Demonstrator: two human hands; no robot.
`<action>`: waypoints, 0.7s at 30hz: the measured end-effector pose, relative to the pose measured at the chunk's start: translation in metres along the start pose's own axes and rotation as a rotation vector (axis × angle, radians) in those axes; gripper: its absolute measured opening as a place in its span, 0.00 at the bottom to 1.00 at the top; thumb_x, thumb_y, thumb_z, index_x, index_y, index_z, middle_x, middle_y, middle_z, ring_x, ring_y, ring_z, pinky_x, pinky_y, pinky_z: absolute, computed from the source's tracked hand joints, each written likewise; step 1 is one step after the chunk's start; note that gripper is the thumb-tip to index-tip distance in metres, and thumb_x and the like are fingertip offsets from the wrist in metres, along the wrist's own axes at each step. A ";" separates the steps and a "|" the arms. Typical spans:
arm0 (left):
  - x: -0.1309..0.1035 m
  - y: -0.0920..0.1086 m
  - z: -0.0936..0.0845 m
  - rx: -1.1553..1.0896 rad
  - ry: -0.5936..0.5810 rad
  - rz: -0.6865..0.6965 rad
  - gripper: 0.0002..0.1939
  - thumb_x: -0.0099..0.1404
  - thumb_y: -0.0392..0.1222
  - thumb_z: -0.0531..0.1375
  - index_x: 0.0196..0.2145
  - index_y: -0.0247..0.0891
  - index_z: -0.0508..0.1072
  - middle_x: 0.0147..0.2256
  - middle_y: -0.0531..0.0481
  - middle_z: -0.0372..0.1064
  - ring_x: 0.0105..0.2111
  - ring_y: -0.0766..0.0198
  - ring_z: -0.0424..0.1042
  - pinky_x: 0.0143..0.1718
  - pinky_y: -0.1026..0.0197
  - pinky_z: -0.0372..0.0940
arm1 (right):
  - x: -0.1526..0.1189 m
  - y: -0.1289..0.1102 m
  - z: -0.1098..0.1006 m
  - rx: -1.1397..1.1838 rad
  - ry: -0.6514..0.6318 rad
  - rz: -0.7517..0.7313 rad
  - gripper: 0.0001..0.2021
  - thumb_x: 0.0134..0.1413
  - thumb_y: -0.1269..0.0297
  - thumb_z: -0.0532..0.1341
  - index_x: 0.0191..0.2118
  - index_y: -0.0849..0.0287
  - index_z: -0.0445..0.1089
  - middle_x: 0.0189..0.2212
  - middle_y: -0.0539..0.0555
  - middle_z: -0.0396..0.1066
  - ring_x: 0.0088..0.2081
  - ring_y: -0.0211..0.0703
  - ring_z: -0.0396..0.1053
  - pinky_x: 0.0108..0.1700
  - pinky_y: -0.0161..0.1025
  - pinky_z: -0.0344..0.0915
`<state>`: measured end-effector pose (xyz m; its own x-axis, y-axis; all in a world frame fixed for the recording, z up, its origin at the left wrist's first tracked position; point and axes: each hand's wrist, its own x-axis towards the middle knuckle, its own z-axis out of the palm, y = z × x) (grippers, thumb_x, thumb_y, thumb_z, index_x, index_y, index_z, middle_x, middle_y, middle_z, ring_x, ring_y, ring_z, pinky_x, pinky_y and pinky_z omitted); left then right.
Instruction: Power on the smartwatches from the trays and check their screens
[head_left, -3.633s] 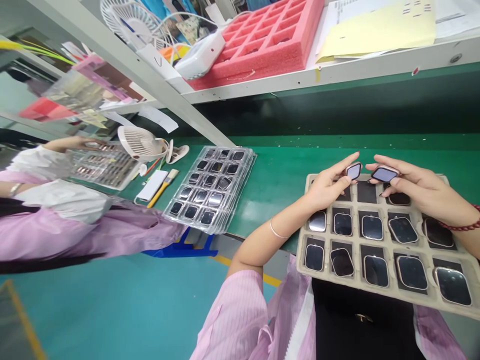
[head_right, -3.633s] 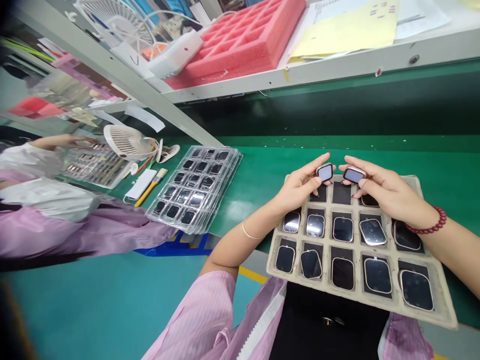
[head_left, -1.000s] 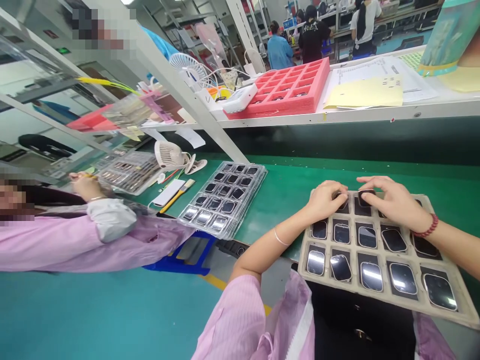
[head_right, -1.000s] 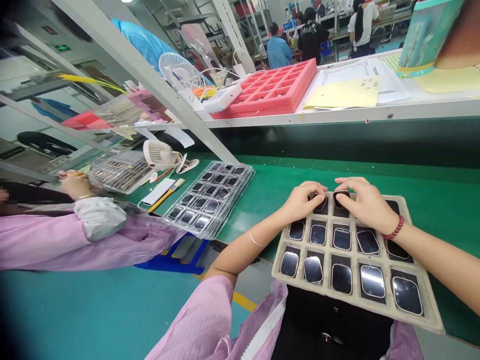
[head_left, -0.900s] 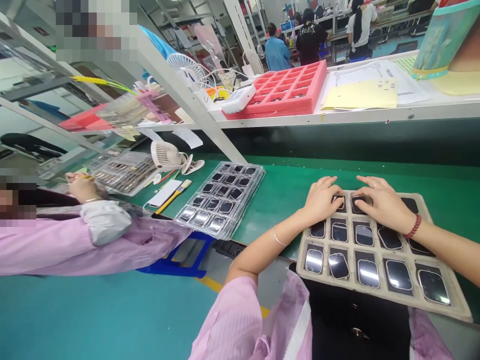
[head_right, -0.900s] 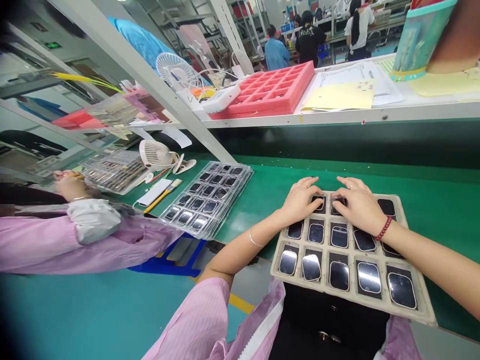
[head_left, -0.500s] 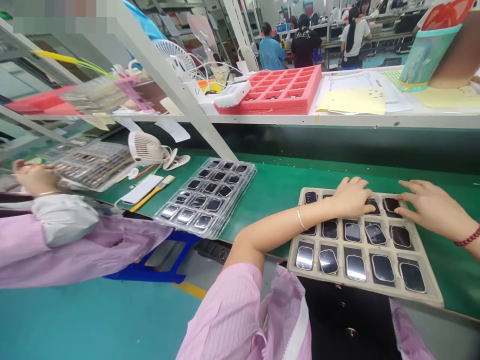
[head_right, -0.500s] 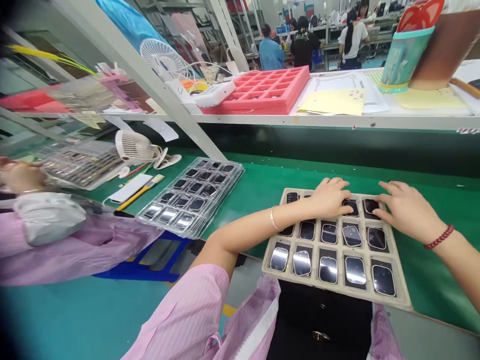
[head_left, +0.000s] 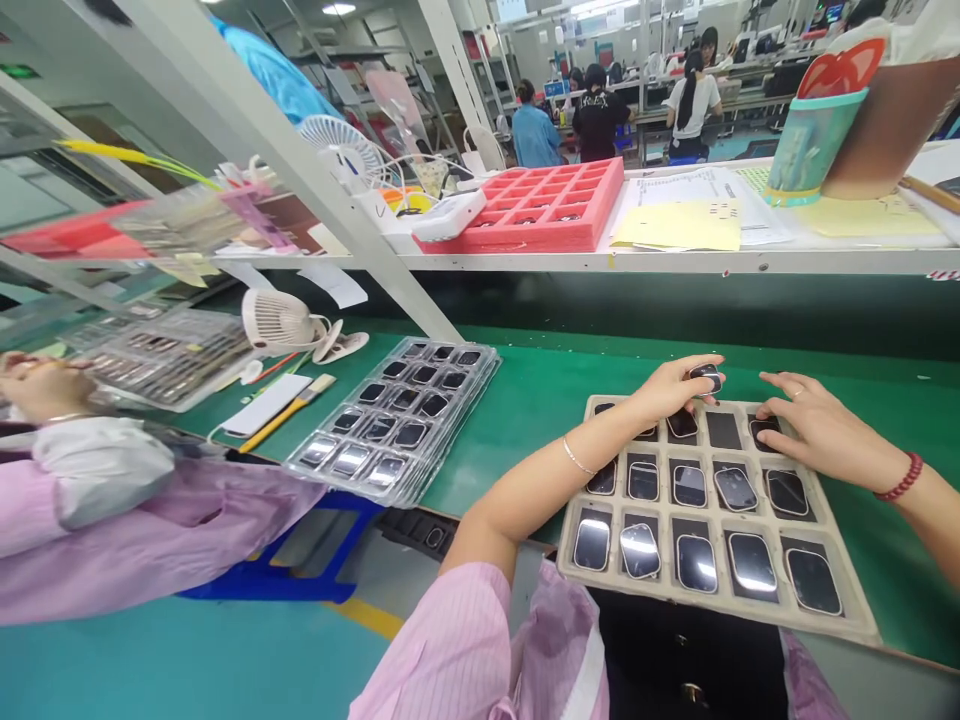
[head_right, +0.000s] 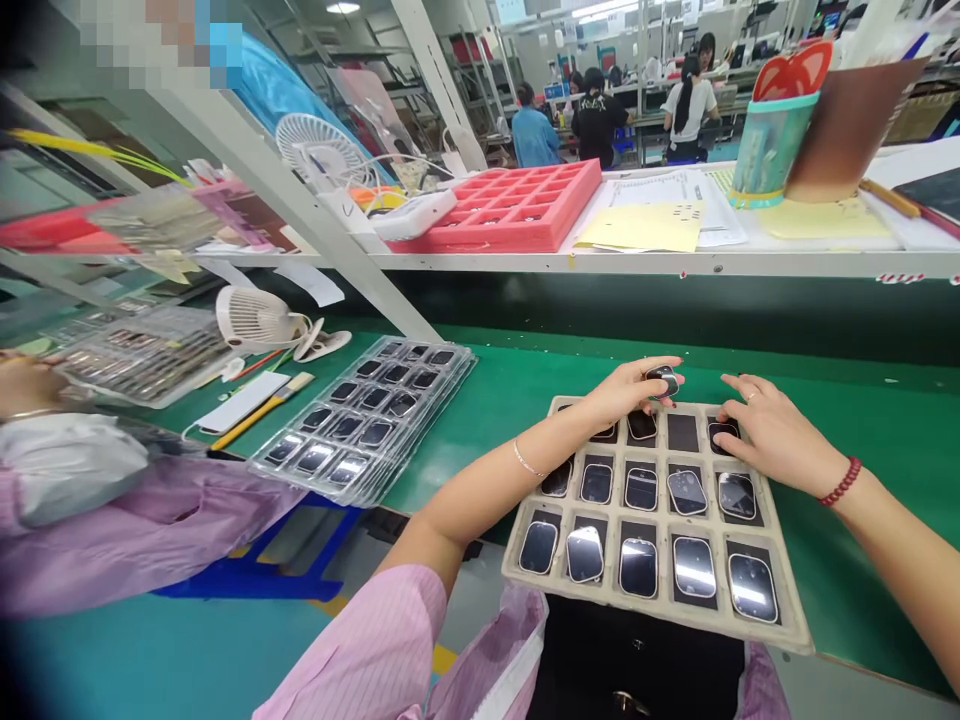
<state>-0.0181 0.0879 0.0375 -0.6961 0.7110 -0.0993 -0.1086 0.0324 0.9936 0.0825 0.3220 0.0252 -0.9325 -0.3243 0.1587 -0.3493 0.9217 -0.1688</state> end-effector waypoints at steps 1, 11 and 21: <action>0.001 0.001 -0.003 -0.068 -0.028 -0.042 0.30 0.63 0.36 0.58 0.63 0.39 0.61 0.57 0.37 0.67 0.36 0.65 0.75 0.28 0.67 0.64 | 0.000 -0.001 -0.002 0.050 0.002 0.005 0.13 0.56 0.51 0.59 0.34 0.56 0.72 0.61 0.66 0.62 0.65 0.73 0.51 0.58 0.67 0.58; 0.005 -0.003 -0.013 -0.210 -0.062 -0.051 0.29 0.64 0.41 0.61 0.61 0.35 0.63 0.54 0.33 0.69 0.33 0.65 0.75 0.24 0.68 0.60 | 0.027 -0.027 -0.002 1.423 0.176 0.465 0.15 0.54 0.52 0.68 0.40 0.54 0.66 0.38 0.56 0.78 0.29 0.40 0.72 0.27 0.35 0.70; 0.003 -0.004 -0.017 -0.156 -0.049 -0.035 0.37 0.61 0.49 0.65 0.64 0.38 0.60 0.43 0.42 0.73 0.31 0.66 0.74 0.26 0.66 0.59 | 0.026 -0.016 0.007 1.629 0.087 0.430 0.22 0.55 0.56 0.69 0.55 0.49 0.70 0.48 0.54 0.75 0.35 0.40 0.74 0.36 0.36 0.76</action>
<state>-0.0316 0.0782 0.0323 -0.6551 0.7448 -0.1271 -0.2436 -0.0490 0.9686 0.0629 0.2970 0.0252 -0.9904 -0.0631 -0.1227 0.1347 -0.2474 -0.9595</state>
